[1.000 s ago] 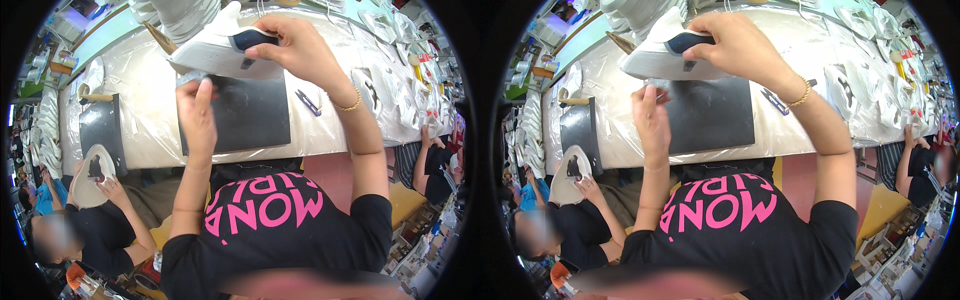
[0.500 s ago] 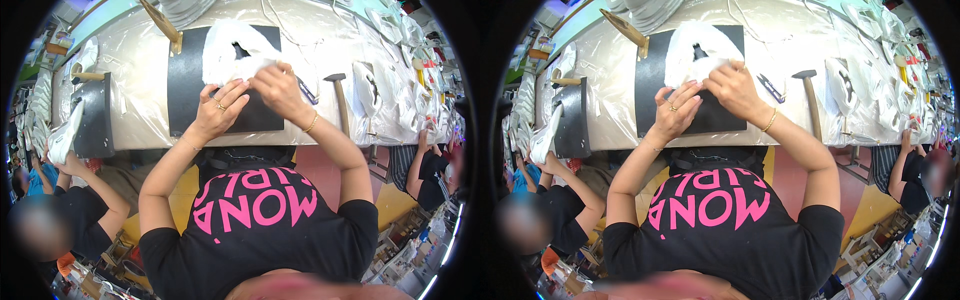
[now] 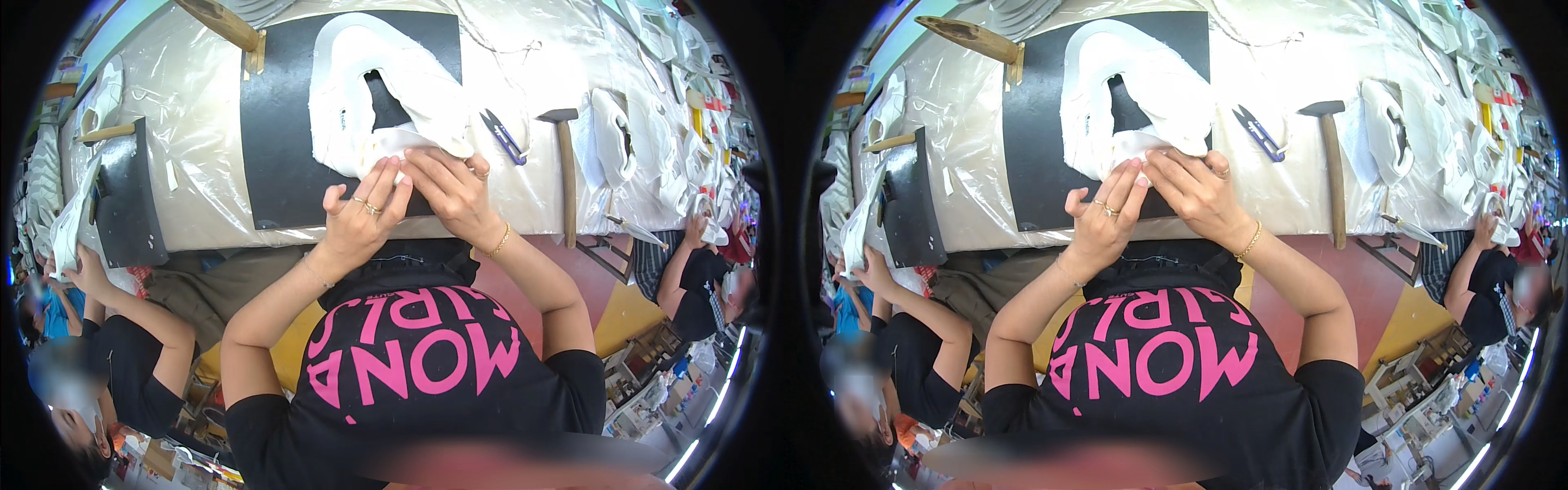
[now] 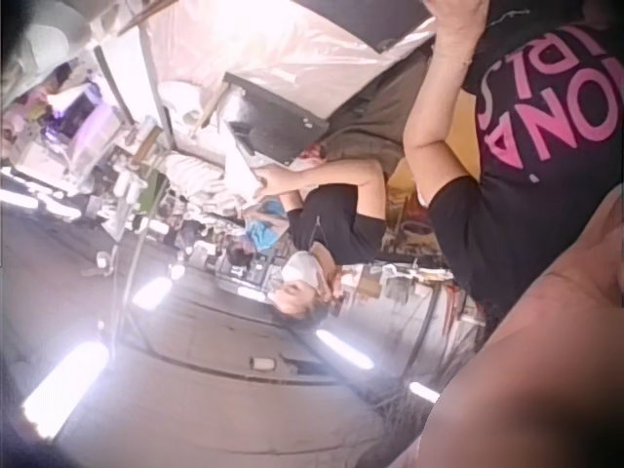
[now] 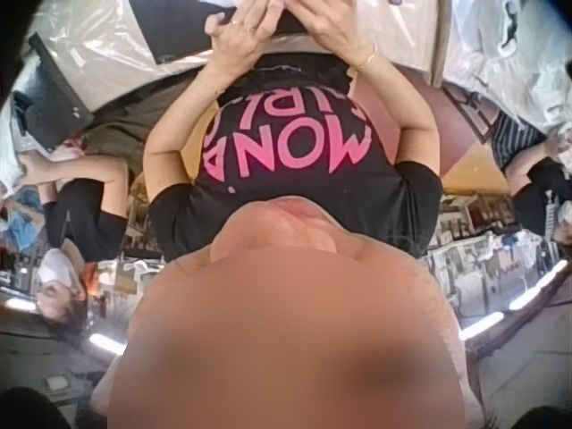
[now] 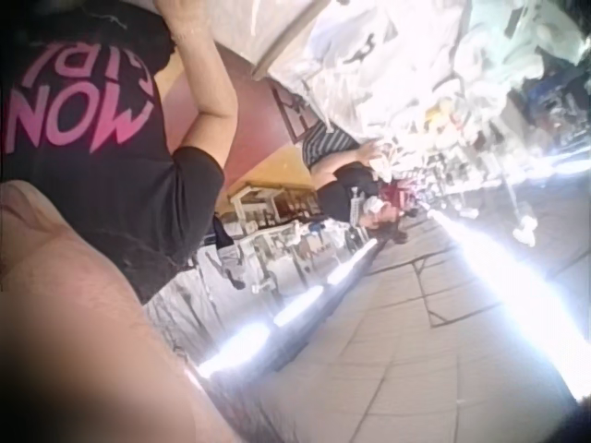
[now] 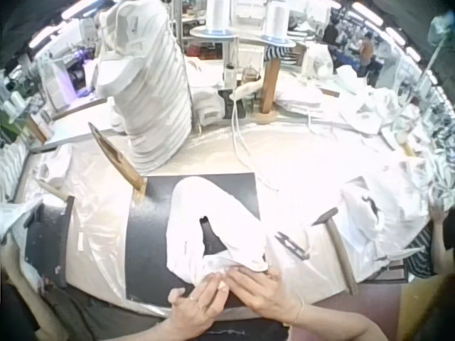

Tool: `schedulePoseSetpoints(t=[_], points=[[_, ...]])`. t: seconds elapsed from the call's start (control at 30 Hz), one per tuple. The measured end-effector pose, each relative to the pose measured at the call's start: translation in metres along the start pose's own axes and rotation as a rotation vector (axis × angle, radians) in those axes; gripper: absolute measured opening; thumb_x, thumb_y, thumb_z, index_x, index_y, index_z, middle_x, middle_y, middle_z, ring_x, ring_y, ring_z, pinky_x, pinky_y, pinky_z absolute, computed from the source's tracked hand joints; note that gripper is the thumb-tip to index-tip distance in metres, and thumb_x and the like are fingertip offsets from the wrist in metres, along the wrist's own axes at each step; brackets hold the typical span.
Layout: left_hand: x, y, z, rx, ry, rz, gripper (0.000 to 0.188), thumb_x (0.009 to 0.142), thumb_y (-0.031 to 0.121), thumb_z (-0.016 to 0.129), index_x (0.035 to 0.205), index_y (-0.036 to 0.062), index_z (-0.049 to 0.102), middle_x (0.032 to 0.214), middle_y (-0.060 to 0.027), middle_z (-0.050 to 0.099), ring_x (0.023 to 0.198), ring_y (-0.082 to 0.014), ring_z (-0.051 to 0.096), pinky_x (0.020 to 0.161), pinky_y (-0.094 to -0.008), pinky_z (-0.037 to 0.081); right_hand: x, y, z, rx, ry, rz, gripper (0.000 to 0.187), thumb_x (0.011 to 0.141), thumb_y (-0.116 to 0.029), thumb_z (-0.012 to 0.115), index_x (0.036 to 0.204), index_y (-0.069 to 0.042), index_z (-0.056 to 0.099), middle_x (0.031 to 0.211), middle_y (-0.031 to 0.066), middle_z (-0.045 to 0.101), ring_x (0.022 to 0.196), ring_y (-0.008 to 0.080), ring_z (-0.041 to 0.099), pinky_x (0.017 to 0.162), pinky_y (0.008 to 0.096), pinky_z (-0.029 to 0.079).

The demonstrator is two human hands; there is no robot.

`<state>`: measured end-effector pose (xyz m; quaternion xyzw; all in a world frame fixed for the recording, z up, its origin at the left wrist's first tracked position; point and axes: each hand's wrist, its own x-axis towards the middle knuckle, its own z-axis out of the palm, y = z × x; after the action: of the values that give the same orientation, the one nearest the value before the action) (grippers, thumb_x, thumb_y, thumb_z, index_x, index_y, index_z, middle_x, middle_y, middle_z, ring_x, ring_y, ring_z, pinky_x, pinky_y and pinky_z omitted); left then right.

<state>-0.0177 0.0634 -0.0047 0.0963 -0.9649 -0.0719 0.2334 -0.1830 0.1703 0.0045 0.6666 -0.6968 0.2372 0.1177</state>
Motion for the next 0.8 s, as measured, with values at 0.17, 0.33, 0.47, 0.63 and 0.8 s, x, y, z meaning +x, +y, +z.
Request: schedulePoseSetpoints(t=[0.17, 0.33, 0.47, 0.63, 0.8], points=[[-0.004, 0.022, -0.004, 0.018, -0.148, -0.088, 0.049, 0.085, 0.007, 0.056, 0.132, 0.014, 0.044, 0.142, -0.0113, 0.051, 0.12, -0.014, 0.058, 0.092, -0.0402, 0.02, -0.01, 0.007, -0.003, 0.05, -0.097, -0.002, 0.034, 0.082, -0.018, 0.059, 0.112, -0.007, 0.069, 0.122, 0.0025, 0.065, 0.101, 0.0126, 0.061, 0.085, 0.0292, 0.032], [-0.003, 0.021, -0.009, 0.0, -0.225, -0.111, 0.053, 0.084, 0.009, 0.057, 0.135, 0.015, 0.043, 0.144, -0.0147, 0.048, 0.114, -0.0141, 0.06, 0.09, -0.04, 0.021, -0.007, 0.008, 0.0, 0.068, -0.131, -0.019, 0.032, 0.082, -0.019, 0.06, 0.111, -0.008, 0.068, 0.135, 0.0026, 0.059, 0.098, 0.0125, 0.059, 0.084, 0.0287, 0.032], [-0.001, 0.019, -0.011, -0.013, -0.252, -0.115, 0.053, 0.084, 0.009, 0.057, 0.134, 0.0113, 0.041, 0.146, -0.0157, 0.047, 0.114, -0.0153, 0.06, 0.091, -0.0403, 0.021, -0.002, 0.007, 0.0, 0.086, -0.175, 0.032, 0.03, 0.081, -0.018, 0.061, 0.109, -0.009, 0.068, 0.137, 0.0024, 0.058, 0.097, 0.0123, 0.058, 0.083, 0.0288, 0.032], [0.002, 0.019, -0.008, -0.038, -0.24, -0.132, 0.056, 0.083, 0.006, 0.059, 0.135, 0.0063, 0.037, 0.143, -0.0165, 0.05, 0.111, -0.0168, 0.062, 0.092, -0.0406, 0.022, 0.005, 0.006, -0.005, 0.119, -0.263, 0.076, 0.024, 0.081, -0.018, 0.062, 0.103, -0.011, 0.067, 0.139, 0.0027, 0.056, 0.099, 0.0132, 0.055, 0.086, 0.0296, 0.031], [0.006, 0.019, -0.004, -0.062, -0.212, -0.166, 0.059, 0.081, 0.003, 0.062, 0.134, 0.0039, 0.036, 0.139, -0.0168, 0.054, 0.107, -0.0173, 0.064, 0.092, -0.0398, 0.022, 0.012, 0.003, -0.008, 0.146, -0.332, 0.121, 0.019, 0.081, -0.017, 0.062, 0.099, -0.011, 0.064, 0.139, 0.004, 0.056, 0.102, 0.0153, 0.055, 0.088, 0.0314, 0.031]])
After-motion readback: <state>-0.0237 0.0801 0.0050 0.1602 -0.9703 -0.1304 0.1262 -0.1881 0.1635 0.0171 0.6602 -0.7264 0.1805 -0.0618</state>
